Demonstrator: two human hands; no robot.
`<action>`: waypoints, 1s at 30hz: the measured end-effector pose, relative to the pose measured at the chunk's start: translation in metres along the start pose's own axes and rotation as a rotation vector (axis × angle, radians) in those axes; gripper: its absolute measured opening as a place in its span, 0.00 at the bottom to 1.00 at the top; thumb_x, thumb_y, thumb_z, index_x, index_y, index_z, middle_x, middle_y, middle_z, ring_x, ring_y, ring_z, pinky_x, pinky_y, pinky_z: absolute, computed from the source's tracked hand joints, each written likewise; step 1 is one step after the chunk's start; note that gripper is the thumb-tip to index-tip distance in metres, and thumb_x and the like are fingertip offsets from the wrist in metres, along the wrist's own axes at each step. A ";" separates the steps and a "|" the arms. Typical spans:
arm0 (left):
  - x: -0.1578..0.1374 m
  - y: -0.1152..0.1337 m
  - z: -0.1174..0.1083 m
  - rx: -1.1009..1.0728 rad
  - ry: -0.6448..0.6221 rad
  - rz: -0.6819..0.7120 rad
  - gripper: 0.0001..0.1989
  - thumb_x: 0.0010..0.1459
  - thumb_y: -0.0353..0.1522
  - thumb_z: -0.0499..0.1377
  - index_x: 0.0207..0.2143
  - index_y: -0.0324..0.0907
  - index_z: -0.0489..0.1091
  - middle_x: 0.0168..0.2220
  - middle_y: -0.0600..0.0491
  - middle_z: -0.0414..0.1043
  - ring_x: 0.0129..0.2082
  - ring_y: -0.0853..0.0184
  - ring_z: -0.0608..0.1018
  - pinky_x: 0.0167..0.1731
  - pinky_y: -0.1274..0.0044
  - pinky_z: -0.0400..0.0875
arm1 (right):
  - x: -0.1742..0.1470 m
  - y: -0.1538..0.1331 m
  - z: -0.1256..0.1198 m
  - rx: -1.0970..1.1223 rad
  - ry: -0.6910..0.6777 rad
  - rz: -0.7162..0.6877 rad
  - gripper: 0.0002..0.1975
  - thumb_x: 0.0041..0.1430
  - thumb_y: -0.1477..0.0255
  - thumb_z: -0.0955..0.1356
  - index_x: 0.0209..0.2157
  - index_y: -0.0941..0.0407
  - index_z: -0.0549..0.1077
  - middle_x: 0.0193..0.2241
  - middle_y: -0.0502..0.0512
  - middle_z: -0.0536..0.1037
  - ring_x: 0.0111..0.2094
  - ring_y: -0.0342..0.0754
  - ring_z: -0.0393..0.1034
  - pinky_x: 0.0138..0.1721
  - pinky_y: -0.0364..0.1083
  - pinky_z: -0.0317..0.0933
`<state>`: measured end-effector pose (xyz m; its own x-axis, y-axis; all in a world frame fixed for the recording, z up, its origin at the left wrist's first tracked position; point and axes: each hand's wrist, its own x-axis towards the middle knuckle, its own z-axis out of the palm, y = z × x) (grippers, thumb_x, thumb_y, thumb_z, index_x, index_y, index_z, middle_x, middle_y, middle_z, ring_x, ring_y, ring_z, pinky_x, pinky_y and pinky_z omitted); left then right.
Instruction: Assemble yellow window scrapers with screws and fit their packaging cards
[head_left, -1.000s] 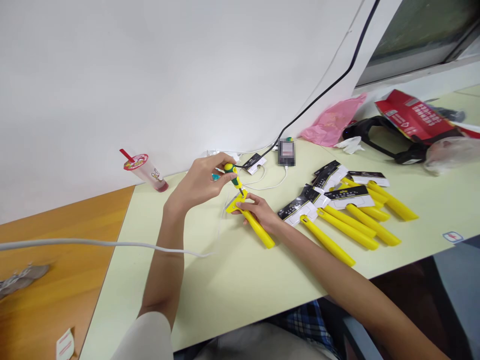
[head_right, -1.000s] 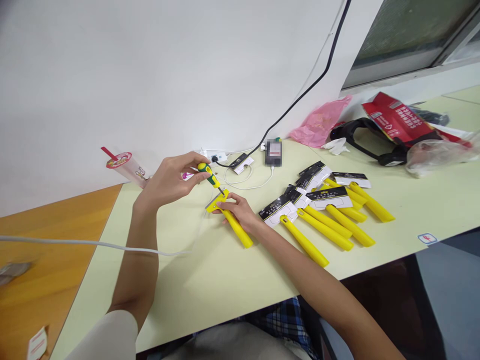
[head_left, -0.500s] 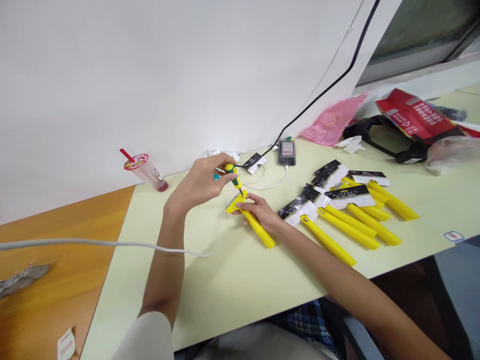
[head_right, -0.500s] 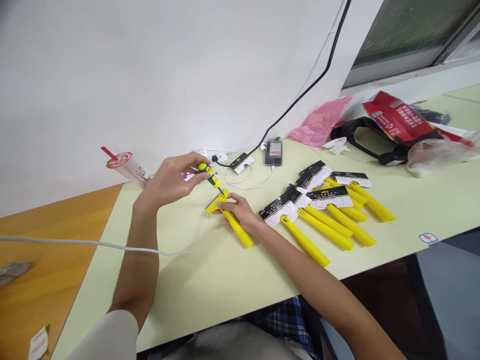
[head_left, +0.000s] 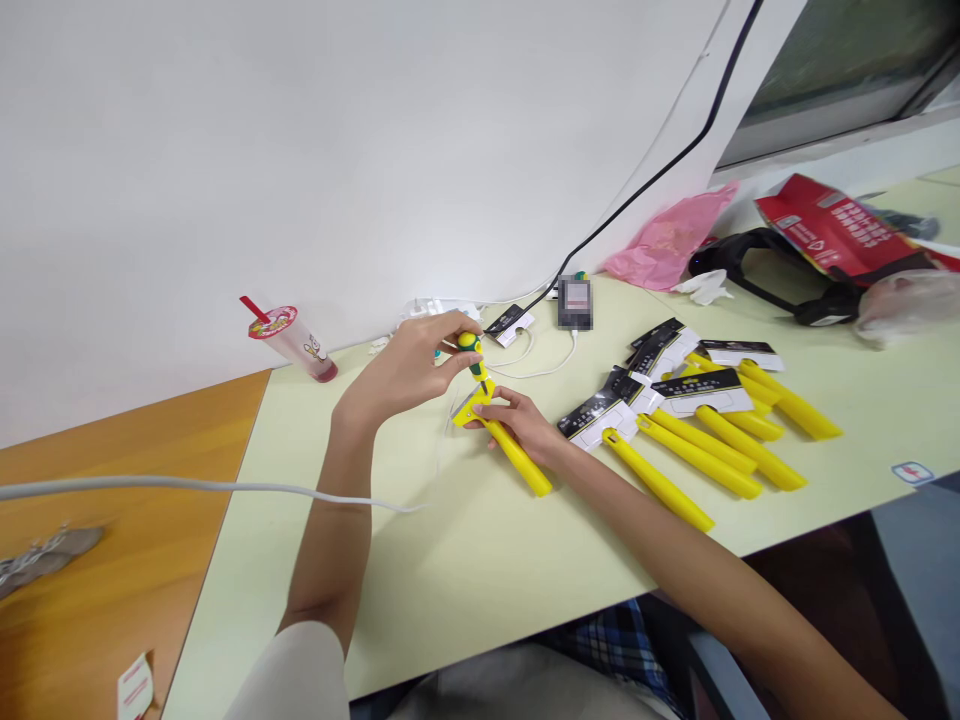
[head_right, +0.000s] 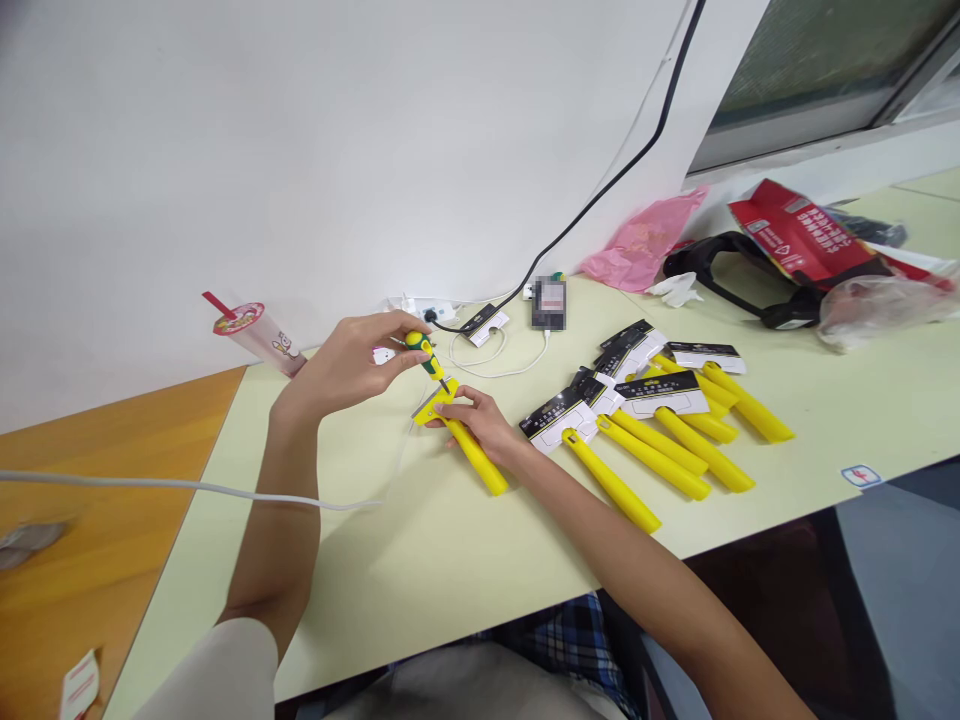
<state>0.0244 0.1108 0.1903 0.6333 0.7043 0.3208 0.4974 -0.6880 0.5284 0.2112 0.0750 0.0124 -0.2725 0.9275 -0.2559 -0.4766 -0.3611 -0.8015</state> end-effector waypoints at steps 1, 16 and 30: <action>0.000 0.001 0.000 0.003 -0.009 0.002 0.11 0.72 0.39 0.64 0.53 0.48 0.78 0.54 0.49 0.83 0.47 0.60 0.87 0.53 0.67 0.84 | 0.000 0.000 0.000 0.001 0.001 0.003 0.22 0.51 0.69 0.84 0.40 0.53 0.73 0.45 0.61 0.88 0.44 0.61 0.89 0.19 0.42 0.76; 0.003 0.004 0.007 0.050 -0.116 0.044 0.17 0.73 0.33 0.56 0.59 0.51 0.79 0.58 0.50 0.83 0.52 0.59 0.84 0.56 0.65 0.80 | 0.002 0.002 -0.002 0.003 0.034 0.031 0.22 0.51 0.71 0.85 0.39 0.53 0.72 0.44 0.62 0.89 0.43 0.61 0.89 0.18 0.42 0.75; 0.007 0.001 0.018 0.035 -0.092 0.144 0.16 0.75 0.34 0.56 0.59 0.48 0.79 0.61 0.47 0.80 0.63 0.55 0.80 0.62 0.61 0.78 | 0.001 0.002 -0.001 -0.010 0.030 0.028 0.23 0.50 0.69 0.85 0.40 0.53 0.72 0.45 0.60 0.88 0.42 0.59 0.89 0.18 0.41 0.75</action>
<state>0.0401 0.1115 0.1790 0.7505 0.5799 0.3169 0.4166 -0.7874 0.4543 0.2109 0.0756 0.0101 -0.2600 0.9196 -0.2945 -0.4611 -0.3863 -0.7989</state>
